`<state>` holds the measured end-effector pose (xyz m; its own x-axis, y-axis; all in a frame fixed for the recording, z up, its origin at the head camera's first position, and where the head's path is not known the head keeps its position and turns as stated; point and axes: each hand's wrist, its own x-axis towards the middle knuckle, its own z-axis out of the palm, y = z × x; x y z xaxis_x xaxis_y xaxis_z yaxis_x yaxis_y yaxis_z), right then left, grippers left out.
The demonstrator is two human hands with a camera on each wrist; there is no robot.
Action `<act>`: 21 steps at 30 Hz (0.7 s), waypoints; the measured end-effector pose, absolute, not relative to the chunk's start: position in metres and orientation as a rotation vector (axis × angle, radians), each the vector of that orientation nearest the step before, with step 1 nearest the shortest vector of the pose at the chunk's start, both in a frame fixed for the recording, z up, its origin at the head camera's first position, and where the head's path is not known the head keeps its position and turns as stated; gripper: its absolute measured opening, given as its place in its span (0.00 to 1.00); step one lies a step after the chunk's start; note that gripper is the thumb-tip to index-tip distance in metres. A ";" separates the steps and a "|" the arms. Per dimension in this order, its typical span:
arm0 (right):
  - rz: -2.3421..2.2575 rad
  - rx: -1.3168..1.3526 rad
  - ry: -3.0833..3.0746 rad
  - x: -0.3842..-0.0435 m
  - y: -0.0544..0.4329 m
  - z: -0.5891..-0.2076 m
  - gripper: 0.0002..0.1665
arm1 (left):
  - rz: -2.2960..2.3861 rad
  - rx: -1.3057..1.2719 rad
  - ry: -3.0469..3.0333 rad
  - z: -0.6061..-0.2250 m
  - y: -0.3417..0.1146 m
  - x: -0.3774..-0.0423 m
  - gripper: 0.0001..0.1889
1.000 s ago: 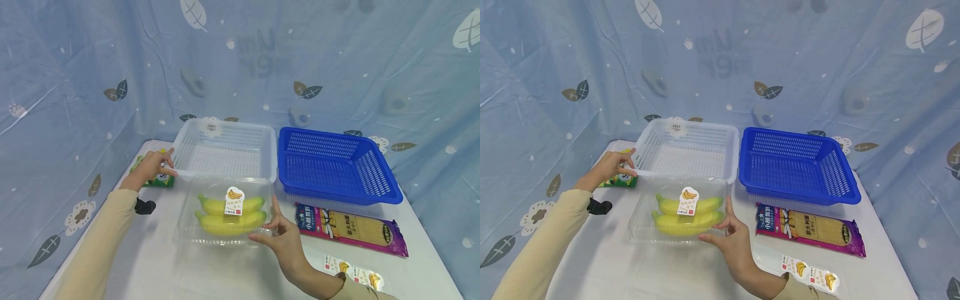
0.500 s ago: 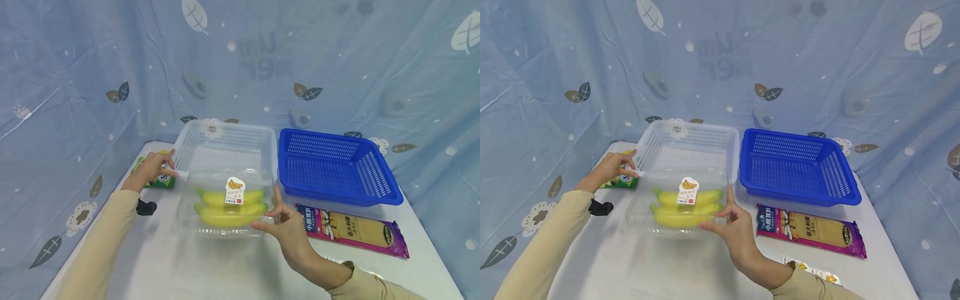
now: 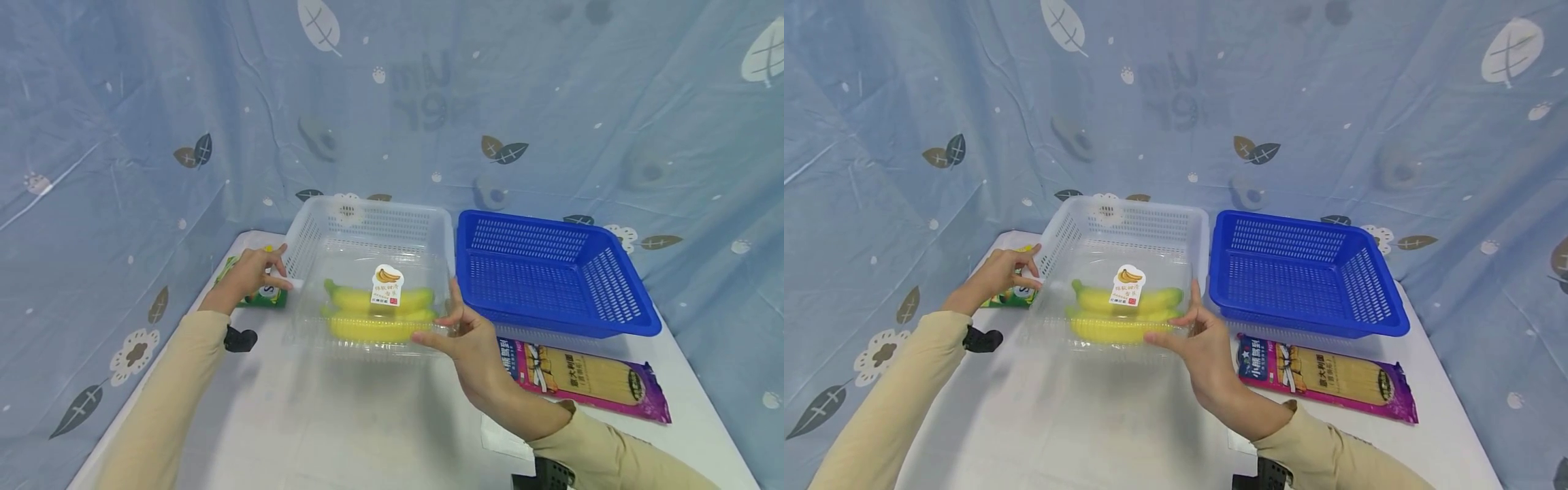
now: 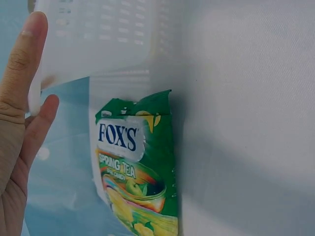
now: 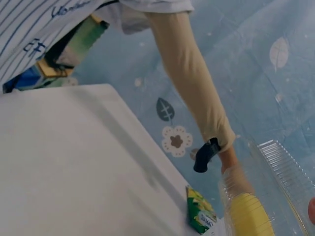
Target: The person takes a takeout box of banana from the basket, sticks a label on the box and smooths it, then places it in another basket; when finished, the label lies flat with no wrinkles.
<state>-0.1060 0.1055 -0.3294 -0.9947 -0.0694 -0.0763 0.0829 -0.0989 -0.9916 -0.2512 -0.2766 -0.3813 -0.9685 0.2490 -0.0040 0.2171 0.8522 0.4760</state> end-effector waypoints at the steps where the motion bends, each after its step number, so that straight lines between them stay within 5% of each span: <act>1: -2.250 0.024 2.044 -0.108 0.105 -0.329 0.14 | 0.746 0.372 2.959 -0.381 -0.277 -0.251 0.11; 21: -2.293 0.067 2.059 -0.152 0.090 -0.327 0.15 | 0.767 0.349 2.948 -0.380 -0.277 -0.251 0.11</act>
